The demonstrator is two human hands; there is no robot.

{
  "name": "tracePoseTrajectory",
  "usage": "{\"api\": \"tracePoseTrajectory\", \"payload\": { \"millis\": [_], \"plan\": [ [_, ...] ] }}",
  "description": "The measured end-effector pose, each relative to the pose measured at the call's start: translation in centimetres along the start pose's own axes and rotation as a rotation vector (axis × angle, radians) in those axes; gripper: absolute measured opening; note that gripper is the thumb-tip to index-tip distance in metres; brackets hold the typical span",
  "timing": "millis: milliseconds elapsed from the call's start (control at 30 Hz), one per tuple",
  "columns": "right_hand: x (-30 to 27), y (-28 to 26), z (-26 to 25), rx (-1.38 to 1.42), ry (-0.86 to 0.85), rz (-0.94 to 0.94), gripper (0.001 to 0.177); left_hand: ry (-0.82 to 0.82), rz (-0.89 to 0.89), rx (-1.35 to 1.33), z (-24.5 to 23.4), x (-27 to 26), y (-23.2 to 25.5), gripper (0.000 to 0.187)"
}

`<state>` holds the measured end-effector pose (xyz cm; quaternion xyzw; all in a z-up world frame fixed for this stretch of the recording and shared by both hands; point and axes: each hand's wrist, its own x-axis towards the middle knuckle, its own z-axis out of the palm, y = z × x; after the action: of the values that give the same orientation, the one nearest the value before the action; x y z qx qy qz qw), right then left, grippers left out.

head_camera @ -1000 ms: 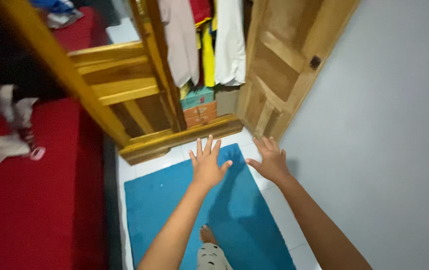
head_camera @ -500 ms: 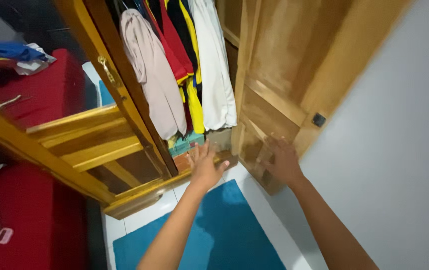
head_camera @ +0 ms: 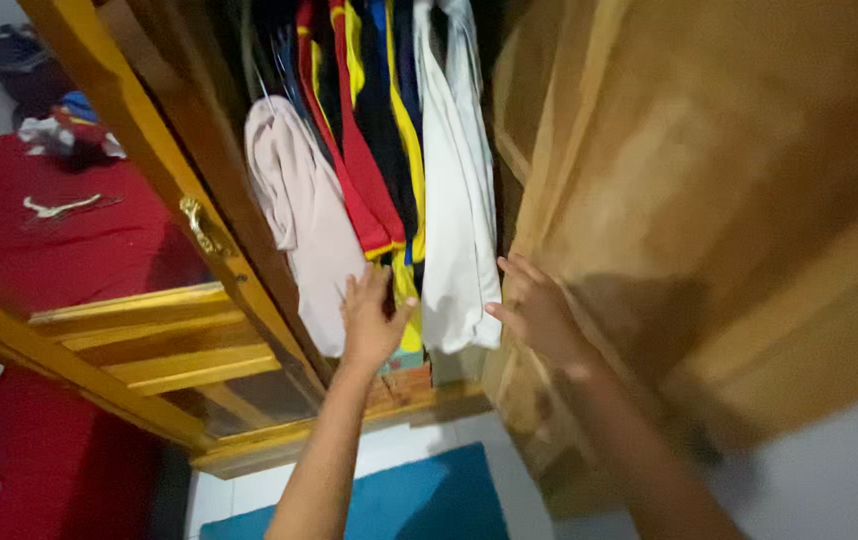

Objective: The person opens a wooden wardrobe and removes several garments from hangers one by one. Each item is taken off its hanger and placed on a red bedsheet. The hangers are set aside on the bed after each removal.

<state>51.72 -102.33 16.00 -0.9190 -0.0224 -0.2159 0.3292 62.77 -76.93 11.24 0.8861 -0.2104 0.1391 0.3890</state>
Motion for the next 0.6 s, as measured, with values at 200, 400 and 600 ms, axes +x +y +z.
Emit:
{"api": "tracePoseTrajectory", "payload": {
  "millis": [200, 400, 600],
  "plan": [
    [13.2, 3.4, -1.1, 0.172, 0.085, -0.107, 0.066, 0.374, 0.093, 0.005, -2.2, 7.0, 2.4, 0.062],
    [25.1, 4.0, -1.0, 0.249, 0.289, -0.207, 0.06, 0.509, 0.312, 0.102, -5.2, 13.5, 6.8, 0.059],
    [34.1, 3.7, -1.9, 0.268, 0.392, -0.175, 0.059, 0.471, 0.46, 0.167, -6.5, 20.6, 11.1, 0.059]
  ]
}}
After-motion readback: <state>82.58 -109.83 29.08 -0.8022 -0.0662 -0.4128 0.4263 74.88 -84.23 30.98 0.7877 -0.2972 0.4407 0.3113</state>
